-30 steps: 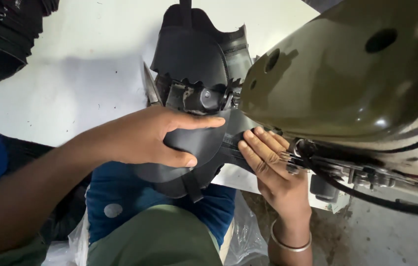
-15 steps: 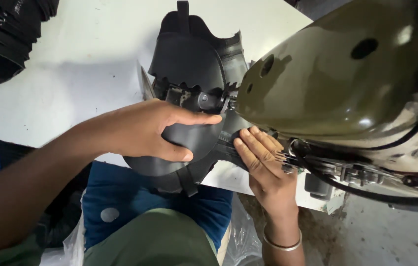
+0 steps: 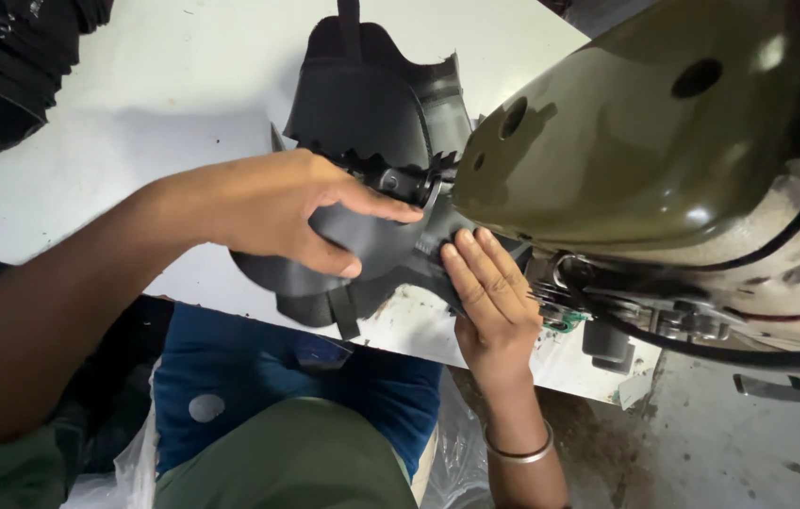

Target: The person operates a sewing machine to stitch black shoe parts, repeatedly feeding the material under the needle and guiding it through the machine. They handle the parts with both hands, adjusting their position and occasionally using scissors to trim threads.

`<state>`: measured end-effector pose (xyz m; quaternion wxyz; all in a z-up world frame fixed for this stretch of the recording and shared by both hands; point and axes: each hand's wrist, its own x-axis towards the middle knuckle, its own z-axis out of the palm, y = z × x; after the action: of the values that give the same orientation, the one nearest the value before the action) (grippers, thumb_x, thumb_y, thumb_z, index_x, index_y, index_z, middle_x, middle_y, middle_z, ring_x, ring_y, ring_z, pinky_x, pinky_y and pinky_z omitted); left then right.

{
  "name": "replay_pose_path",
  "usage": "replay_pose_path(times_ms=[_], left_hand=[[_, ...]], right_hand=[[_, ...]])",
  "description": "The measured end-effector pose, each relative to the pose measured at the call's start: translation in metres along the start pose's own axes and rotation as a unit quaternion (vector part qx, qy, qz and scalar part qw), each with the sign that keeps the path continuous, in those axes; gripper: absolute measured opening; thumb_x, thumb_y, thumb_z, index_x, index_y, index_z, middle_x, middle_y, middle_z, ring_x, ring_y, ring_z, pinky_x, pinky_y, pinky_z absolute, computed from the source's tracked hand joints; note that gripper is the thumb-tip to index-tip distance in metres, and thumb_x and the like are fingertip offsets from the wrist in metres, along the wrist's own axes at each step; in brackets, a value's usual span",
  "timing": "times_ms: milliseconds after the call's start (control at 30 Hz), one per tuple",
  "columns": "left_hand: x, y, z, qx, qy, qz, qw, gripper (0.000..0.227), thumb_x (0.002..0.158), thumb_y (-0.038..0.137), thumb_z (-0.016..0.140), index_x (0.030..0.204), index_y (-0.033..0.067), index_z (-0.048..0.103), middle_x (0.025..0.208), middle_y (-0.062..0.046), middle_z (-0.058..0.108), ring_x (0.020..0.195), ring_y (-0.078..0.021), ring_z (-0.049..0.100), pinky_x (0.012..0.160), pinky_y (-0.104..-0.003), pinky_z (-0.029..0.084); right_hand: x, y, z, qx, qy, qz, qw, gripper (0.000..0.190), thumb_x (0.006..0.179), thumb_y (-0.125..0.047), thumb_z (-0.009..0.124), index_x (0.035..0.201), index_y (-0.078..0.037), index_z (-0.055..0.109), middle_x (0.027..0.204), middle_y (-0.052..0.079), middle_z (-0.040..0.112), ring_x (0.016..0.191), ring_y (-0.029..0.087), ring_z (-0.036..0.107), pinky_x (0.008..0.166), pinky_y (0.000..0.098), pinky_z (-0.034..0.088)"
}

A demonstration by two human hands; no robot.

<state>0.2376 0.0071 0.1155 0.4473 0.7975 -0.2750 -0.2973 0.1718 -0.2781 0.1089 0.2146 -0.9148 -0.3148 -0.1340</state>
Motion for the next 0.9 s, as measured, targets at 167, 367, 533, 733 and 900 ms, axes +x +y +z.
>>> replay_pose_path(times_ms=[167,367,533,733,900], left_hand=[[0.004,-0.010,0.000,-0.058,0.023,0.047,0.997,0.068,0.074,0.030,0.081,0.139,0.0340,0.062,0.122,-0.009,0.075,0.108,-0.0215,0.073,0.096,-0.037,0.052],[0.007,-0.009,0.002,-0.072,0.033,0.041,0.996,0.052,0.073,0.029,0.080,0.125,0.0315,0.074,0.117,-0.006,0.079,0.108,-0.0193,0.075,0.102,-0.034,0.050],[0.011,-0.009,0.005,-0.080,0.068,0.030,0.994,0.046,0.072,0.028,0.080,0.117,0.0280,0.078,0.112,-0.006,0.080,0.102,-0.0197,0.076,0.095,-0.033,0.053],[0.013,-0.001,0.002,-0.094,0.089,-0.008,0.992,0.033,0.073,0.025,0.078,0.105,0.0189,0.080,0.107,0.000,0.082,0.089,-0.0142,0.079,0.081,-0.029,0.059],[0.019,0.001,0.010,-0.108,0.127,0.008,0.986,0.025,0.074,0.023,0.080,0.097,0.0133,0.079,0.097,-0.001,0.082,0.086,-0.0120,0.077,0.078,-0.029,0.058]], right_hand=[[-0.001,0.007,0.009,-0.001,0.006,0.025,1.000,0.060,0.072,0.019,0.060,0.126,-0.004,0.072,0.134,0.014,0.069,0.130,0.035,0.064,0.113,0.0436,0.051],[0.004,0.021,0.015,0.059,0.024,0.032,0.997,0.066,0.069,0.023,0.055,0.129,-0.004,0.069,0.130,0.017,0.068,0.122,0.035,0.067,0.109,0.0415,0.052],[0.000,0.042,0.026,0.106,0.028,0.057,0.992,0.066,0.071,0.025,0.054,0.128,-0.005,0.070,0.123,0.016,0.072,0.114,0.032,0.071,0.104,0.0369,0.052],[-0.011,0.069,0.040,0.049,0.029,0.091,0.994,0.057,0.075,0.017,0.057,0.122,-0.009,0.074,0.117,0.017,0.074,0.111,0.033,0.072,0.102,0.0381,0.054],[-0.015,0.103,0.061,-0.010,0.037,0.134,0.990,0.035,0.085,0.002,0.066,0.118,-0.007,0.073,0.114,0.018,0.073,0.106,0.037,0.070,0.097,0.0441,0.054]])
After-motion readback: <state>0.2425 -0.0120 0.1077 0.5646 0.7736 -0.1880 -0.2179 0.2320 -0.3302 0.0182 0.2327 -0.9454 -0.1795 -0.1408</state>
